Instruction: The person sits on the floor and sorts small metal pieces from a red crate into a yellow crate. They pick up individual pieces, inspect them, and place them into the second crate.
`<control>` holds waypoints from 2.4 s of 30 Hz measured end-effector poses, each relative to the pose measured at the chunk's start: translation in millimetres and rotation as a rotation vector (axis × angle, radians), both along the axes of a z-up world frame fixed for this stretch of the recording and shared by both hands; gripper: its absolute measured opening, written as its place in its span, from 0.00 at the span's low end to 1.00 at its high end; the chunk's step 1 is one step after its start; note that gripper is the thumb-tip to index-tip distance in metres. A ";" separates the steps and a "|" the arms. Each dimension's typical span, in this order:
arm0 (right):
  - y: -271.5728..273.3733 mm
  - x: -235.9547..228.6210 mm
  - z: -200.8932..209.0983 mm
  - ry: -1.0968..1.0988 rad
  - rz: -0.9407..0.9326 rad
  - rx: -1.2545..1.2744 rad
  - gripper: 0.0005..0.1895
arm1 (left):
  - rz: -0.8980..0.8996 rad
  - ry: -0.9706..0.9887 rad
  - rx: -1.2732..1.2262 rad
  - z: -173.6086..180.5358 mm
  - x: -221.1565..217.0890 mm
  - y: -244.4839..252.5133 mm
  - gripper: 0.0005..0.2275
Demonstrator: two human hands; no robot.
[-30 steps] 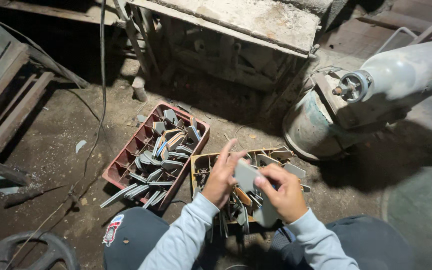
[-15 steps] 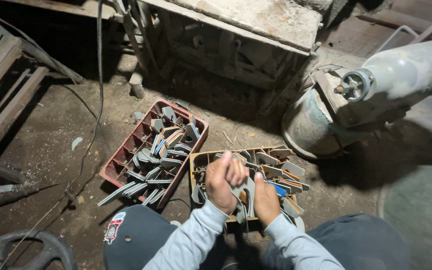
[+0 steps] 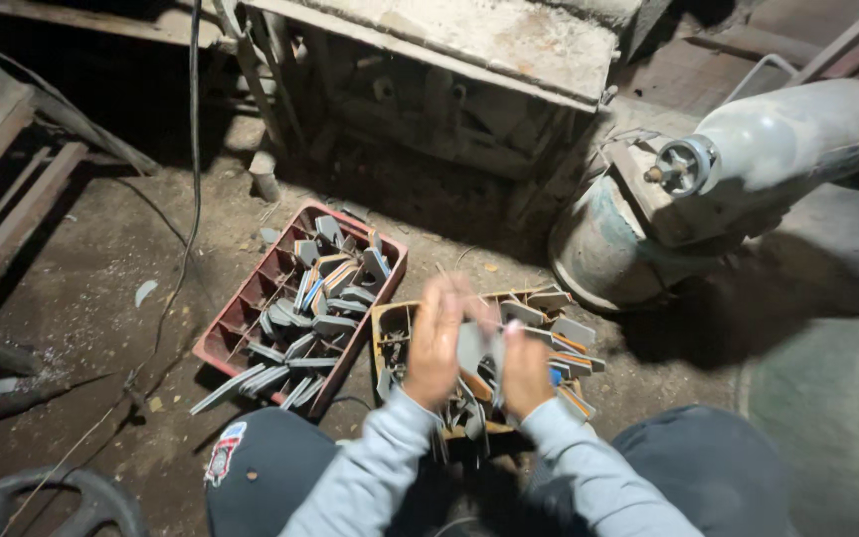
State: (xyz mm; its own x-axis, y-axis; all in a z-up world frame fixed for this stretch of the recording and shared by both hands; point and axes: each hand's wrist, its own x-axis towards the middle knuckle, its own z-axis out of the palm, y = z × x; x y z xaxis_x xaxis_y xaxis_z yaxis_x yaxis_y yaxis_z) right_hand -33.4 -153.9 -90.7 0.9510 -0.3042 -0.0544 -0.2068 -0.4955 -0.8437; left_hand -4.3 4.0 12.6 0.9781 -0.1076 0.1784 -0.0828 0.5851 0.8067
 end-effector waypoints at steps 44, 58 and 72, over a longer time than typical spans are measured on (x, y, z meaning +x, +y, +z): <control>-25.4 -15.5 -28.5 0.258 0.762 -0.383 0.14 | 0.360 0.863 1.820 -245.1 16.1 343.4 0.18; -21.0 -14.4 -11.9 0.365 0.725 -0.376 0.16 | 0.466 0.919 1.552 -257.8 67.1 344.7 0.24; -26.3 -12.3 -17.0 0.276 0.773 -0.432 0.13 | -0.401 0.482 2.069 -184.2 123.8 264.0 0.26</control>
